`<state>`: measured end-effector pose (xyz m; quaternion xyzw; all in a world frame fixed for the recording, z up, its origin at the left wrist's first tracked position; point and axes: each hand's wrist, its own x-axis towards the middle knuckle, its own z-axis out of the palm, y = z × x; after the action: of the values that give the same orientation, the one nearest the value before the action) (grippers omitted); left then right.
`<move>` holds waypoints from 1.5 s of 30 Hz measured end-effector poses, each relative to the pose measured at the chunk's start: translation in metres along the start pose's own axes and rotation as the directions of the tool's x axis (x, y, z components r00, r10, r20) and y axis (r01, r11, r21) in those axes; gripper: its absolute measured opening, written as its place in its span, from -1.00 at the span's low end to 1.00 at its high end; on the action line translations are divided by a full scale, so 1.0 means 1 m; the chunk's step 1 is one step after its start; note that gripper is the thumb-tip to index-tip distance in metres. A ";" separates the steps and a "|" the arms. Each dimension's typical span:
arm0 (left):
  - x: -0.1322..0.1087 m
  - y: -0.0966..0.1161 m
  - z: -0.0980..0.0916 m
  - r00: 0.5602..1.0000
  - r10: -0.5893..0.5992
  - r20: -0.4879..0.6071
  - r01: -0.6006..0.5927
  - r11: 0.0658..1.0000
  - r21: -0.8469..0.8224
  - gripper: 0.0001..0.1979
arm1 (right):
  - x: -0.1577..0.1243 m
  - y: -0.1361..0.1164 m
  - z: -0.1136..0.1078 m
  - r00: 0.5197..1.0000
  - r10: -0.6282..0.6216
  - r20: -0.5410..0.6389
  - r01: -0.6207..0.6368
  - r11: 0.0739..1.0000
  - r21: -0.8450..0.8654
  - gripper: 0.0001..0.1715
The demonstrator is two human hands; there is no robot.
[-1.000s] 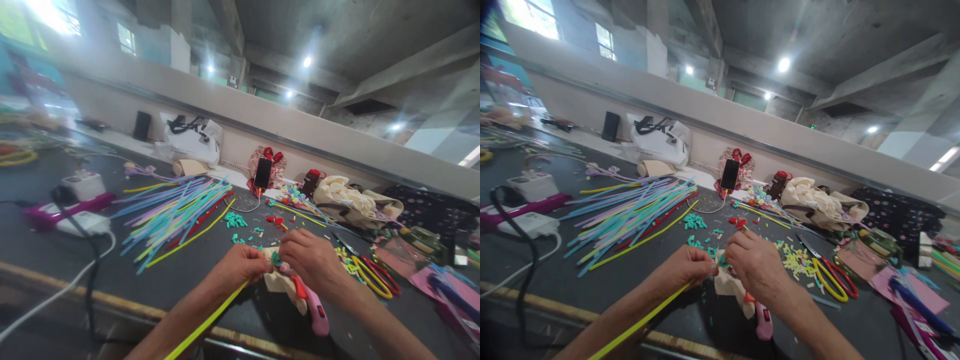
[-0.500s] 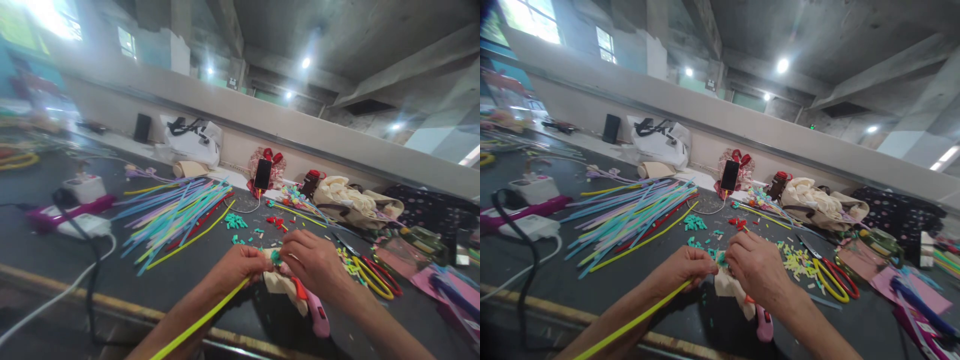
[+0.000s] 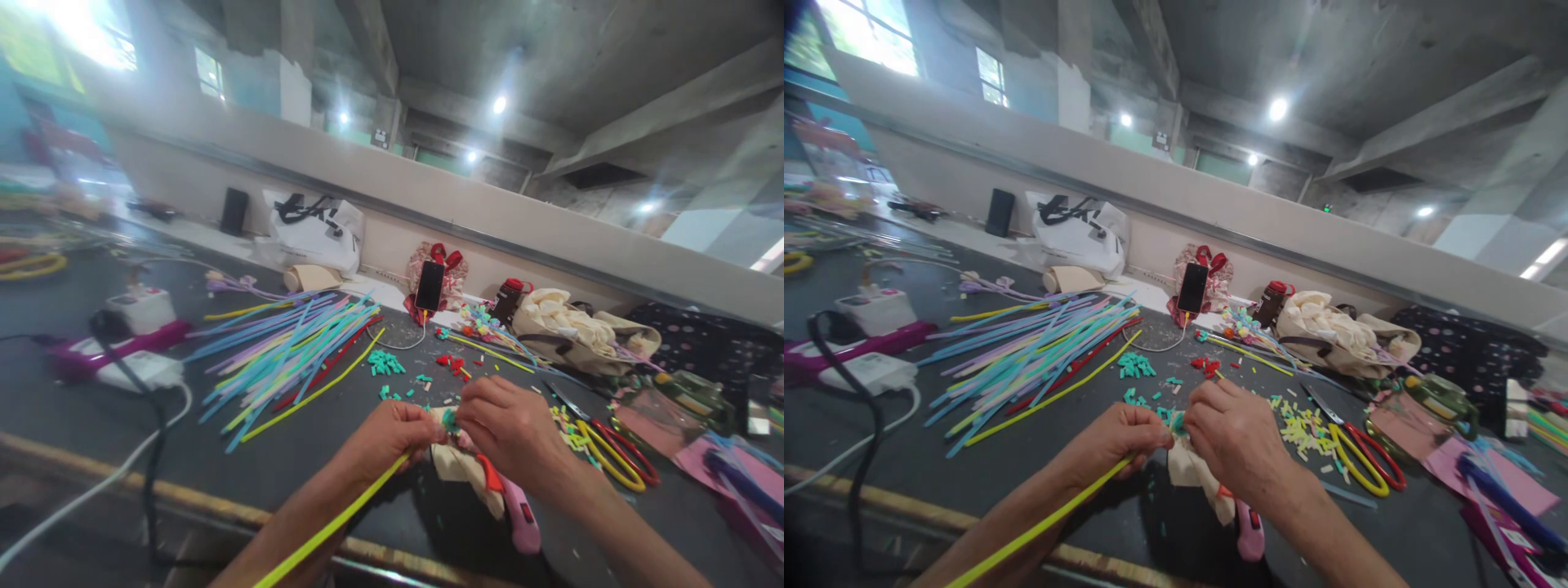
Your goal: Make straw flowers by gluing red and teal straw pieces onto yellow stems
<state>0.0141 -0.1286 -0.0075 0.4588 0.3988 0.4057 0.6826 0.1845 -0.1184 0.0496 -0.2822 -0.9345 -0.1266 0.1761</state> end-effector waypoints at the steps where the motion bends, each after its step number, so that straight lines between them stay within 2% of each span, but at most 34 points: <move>1: 0.000 0.000 0.000 1.000 0.008 -0.006 -0.008 1.000 -0.008 -0.86 | -0.001 0.001 -0.001 1.000 -0.017 -0.008 0.017 1.000 0.007 -0.78; 4: 0.000 0.000 0.001 0.994 0.083 -0.065 -0.088 0.993 -0.078 -0.83 | -0.007 0.003 -0.004 0.992 0.028 -0.123 -0.017 0.996 0.086 -0.80; 6: -0.001 0.001 0.001 0.983 0.133 -0.128 -0.148 0.981 -0.122 -0.83 | -0.011 0.002 -0.005 0.965 0.145 -0.219 -0.104 0.976 0.189 -0.76; 8: -0.002 0.002 0.001 0.967 0.167 -0.190 -0.194 0.972 -0.133 -0.86 | -0.014 0.000 -0.002 0.927 0.274 -0.256 -0.186 0.929 0.320 -0.73; 11: -0.006 0.003 0.003 0.943 0.229 -0.241 -0.265 0.956 -0.127 -0.88 | -0.012 -0.008 0.007 0.880 0.440 -0.181 -0.291 0.798 0.527 -0.80; 13: -0.008 0.004 0.004 0.924 0.290 -0.249 -0.324 0.940 -0.105 -0.87 | -0.007 -0.015 0.014 0.836 0.543 -0.078 -0.367 0.659 0.656 -0.86; 15: -0.009 0.005 0.005 0.885 0.373 -0.278 -0.395 0.919 -0.023 -0.87 | -0.002 -0.022 0.021 0.783 0.622 0.030 -0.415 0.485 0.770 -0.87; 17: -0.008 0.004 0.003 0.828 0.468 -0.309 -0.458 0.882 0.110 -0.88 | 0.003 -0.029 0.027 0.743 0.663 0.088 -0.403 0.339 0.850 -0.81; 20: -0.005 0.001 0.000 0.757 0.587 -0.286 -0.518 0.807 0.285 -0.89 | 0.006 -0.034 0.035 0.724 0.683 0.095 -0.344 0.238 0.908 -0.70; 23: -0.004 -0.002 -0.002 0.725 0.635 -0.267 -0.543 0.765 0.346 -0.92 | 0.008 -0.033 0.038 0.719 0.686 0.112 -0.311 0.173 0.935 -0.66; 26: -0.003 -0.004 -0.003 0.727 0.642 -0.244 -0.540 0.754 0.374 -0.91 | 0.009 -0.031 0.037 0.718 0.681 0.145 -0.314 0.131 0.940 -0.64; 30: -0.003 -0.003 -0.003 0.741 0.637 -0.213 -0.530 0.749 0.397 -0.88 | 0.008 -0.031 0.034 0.742 0.651 0.161 -0.296 0.102 0.950 -0.67; 34: -0.005 0.000 -0.001 0.756 0.613 -0.227 -0.498 0.766 0.407 -0.85 | 0.007 -0.032 0.030 0.749 0.634 0.195 -0.289 0.047 0.956 -0.72; 45: -0.003 -0.004 -0.004 0.758 0.622 -0.197 -0.493 0.743 0.453 -0.84 | 0.010 -0.032 0.029 0.727 0.651 0.220 -0.342 0.065 0.937 -0.76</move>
<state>0.0108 -0.1311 -0.0122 0.6032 0.4201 0.5818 0.3481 0.1512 -0.1294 0.0233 -0.4052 -0.6251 0.4842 0.4590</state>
